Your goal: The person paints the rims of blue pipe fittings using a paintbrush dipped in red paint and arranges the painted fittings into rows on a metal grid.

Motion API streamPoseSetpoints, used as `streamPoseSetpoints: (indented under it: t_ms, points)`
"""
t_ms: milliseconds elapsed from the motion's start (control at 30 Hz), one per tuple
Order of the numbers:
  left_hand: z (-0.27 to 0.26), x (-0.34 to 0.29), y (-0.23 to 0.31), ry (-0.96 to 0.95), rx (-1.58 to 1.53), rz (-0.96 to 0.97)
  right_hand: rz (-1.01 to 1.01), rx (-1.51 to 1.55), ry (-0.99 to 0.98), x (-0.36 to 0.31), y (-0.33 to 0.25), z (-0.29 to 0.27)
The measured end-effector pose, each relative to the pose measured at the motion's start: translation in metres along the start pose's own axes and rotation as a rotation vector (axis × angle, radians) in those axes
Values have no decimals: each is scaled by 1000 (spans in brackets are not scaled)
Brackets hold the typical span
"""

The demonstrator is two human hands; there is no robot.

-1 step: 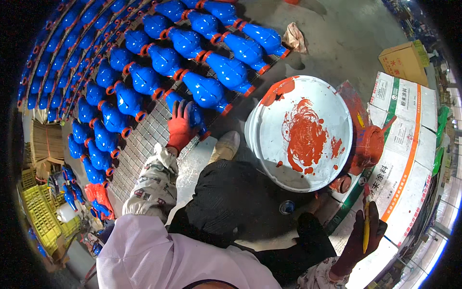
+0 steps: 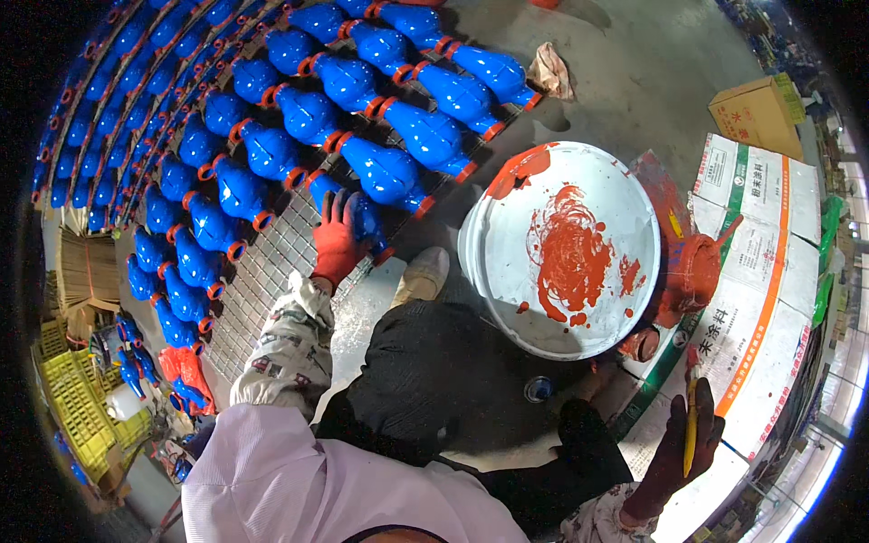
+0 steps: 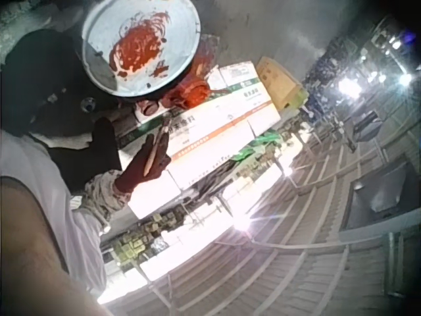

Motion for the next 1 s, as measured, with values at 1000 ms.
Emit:
streamPoseSetpoints:
  t_ms: [1000]
  points:
    - [11, 11, 2, -70, 106, -77, 161, 486, -66, -26, 14, 14]
Point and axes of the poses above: each hand's wrist, its own x-axis towards the middle knuckle, its own z-axis out of the palm, y = z × x, the point moved 1 cm from there along x, towards the middle knuckle, and after that the axes turned 4 degrees about z, right-handed, at the moved point
